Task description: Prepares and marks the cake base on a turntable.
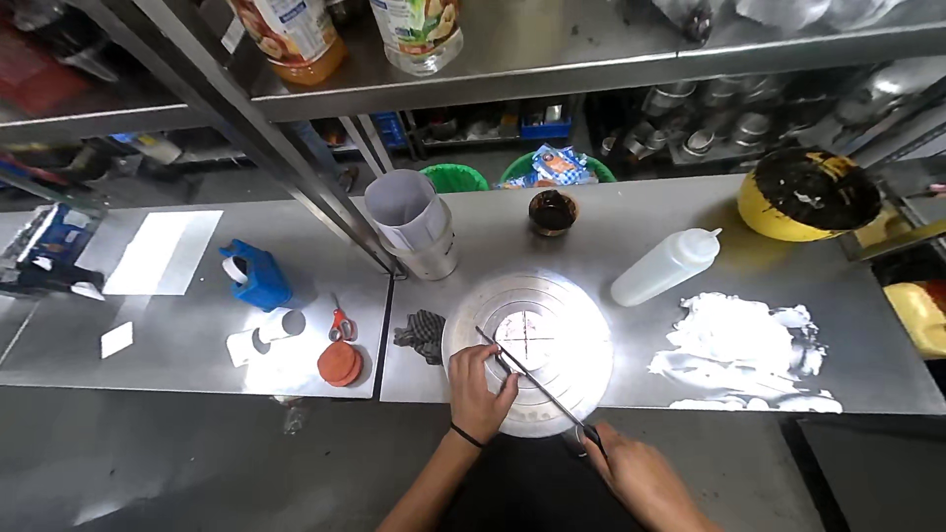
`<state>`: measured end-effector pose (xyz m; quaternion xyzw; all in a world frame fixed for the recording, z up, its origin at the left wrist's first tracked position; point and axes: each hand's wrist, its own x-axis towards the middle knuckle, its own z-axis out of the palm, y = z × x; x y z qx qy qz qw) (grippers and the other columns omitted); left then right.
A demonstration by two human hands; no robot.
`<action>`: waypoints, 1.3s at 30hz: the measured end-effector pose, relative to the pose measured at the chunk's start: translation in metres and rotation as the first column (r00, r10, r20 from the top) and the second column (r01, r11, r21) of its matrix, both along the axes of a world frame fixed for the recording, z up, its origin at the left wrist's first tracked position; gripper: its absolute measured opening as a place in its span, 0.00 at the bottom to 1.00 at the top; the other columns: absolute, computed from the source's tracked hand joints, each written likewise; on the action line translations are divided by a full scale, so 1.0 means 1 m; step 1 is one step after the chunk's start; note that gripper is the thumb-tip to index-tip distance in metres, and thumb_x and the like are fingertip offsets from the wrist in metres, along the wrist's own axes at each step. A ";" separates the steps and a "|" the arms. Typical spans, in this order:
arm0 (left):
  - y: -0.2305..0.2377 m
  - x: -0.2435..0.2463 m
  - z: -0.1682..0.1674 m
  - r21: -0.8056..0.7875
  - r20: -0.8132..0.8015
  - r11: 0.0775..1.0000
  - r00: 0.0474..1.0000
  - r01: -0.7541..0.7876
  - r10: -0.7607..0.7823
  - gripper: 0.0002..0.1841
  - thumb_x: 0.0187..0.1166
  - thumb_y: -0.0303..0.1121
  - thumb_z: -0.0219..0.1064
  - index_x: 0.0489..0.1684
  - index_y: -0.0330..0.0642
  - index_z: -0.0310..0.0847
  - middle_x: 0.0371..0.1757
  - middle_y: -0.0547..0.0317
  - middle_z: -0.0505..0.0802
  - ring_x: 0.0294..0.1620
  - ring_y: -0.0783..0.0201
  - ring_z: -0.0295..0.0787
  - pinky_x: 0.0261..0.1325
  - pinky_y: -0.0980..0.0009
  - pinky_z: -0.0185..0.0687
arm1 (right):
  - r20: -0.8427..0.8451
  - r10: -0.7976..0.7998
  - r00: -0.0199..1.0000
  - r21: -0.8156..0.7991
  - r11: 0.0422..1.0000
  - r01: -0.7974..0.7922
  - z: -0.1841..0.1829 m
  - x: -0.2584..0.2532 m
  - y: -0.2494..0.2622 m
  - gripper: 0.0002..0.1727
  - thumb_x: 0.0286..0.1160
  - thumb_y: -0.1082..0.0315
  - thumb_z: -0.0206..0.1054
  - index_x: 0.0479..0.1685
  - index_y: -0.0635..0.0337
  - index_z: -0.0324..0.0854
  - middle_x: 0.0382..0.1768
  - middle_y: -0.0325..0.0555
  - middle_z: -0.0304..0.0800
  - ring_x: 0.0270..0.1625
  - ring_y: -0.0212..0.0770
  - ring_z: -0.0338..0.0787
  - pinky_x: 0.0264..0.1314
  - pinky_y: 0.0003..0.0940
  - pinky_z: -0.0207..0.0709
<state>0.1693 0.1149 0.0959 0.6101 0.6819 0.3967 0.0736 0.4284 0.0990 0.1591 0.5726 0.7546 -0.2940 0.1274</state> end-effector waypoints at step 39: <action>-0.018 -0.012 0.003 -0.121 0.140 0.993 0.990 -0.002 0.019 0.28 0.73 0.48 0.76 0.71 0.48 0.79 0.50 0.65 0.89 0.59 0.61 0.83 0.67 0.58 0.79 | -0.412 -0.188 0.892 -0.556 0.827 -0.083 -0.017 0.027 0.029 0.26 0.85 0.37 0.57 0.46 0.51 0.84 0.22 0.42 0.84 0.20 0.40 0.84 0.26 0.41 0.83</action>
